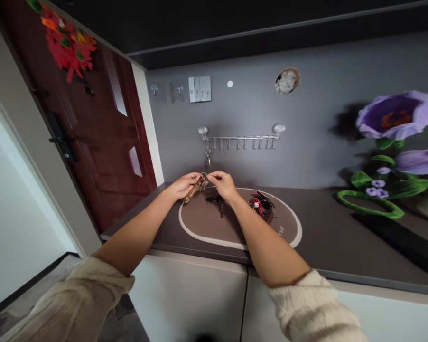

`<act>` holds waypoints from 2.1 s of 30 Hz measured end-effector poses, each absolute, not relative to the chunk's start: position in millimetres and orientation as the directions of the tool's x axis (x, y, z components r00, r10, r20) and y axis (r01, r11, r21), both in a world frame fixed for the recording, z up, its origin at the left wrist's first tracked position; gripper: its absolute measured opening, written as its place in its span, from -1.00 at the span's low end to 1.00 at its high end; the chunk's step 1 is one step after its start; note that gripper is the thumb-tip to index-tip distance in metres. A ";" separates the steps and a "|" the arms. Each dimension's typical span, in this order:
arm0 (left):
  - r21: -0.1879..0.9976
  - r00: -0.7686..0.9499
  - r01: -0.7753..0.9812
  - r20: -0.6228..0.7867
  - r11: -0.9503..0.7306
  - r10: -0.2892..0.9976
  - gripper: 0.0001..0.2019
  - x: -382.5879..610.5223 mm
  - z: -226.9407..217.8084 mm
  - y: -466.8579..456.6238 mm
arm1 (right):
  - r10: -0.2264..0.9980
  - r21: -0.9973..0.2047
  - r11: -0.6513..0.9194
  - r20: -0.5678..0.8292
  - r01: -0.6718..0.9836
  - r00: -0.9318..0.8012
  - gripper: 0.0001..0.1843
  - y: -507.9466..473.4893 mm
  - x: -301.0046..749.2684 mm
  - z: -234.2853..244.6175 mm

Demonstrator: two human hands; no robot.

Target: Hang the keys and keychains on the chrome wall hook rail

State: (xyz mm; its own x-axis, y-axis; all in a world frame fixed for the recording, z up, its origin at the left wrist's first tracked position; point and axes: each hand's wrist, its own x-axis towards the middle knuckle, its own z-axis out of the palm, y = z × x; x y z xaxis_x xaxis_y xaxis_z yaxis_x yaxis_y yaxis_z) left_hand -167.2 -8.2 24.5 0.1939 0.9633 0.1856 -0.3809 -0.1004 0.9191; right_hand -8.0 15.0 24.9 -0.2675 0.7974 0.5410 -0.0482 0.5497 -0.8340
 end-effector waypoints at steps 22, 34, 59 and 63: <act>0.912 0.126 0.107 0.384 -0.397 0.915 -0.74 -161.6 32.3 -18.7 | 0.823 -0.853 0.518 0.478 0.063 -0.305 -0.72 13.6 0.0 32.7; 0.878 -0.065 -0.078 0.468 -0.472 0.881 -0.75 -149.9 29.7 -13.3 | 0.846 -0.907 0.388 0.422 -0.166 -0.326 -0.59 21.4 -3.8 22.6; 0.782 -0.125 0.417 0.553 -0.462 0.824 -0.74 -150.8 17.5 -1.1 | 0.916 -0.895 0.346 0.387 -0.281 -0.104 -0.93 32.7 -14.1 81.8; 0.711 -0.133 0.572 0.573 -0.410 0.808 -0.76 -152.4 17.8 -2.1 | 0.944 -0.887 0.309 0.329 -0.343 -0.002 -0.90 44.0 -20.4 98.2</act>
State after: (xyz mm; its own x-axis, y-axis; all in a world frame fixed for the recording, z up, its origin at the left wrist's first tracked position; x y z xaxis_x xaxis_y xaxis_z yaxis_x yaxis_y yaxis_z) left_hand -152.4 -2.1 17.8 -0.1329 0.8085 0.5733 0.5720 -0.4098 0.7105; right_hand -20.4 44.0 98.2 -0.0016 0.9442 0.3294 -0.3428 0.3090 -0.8872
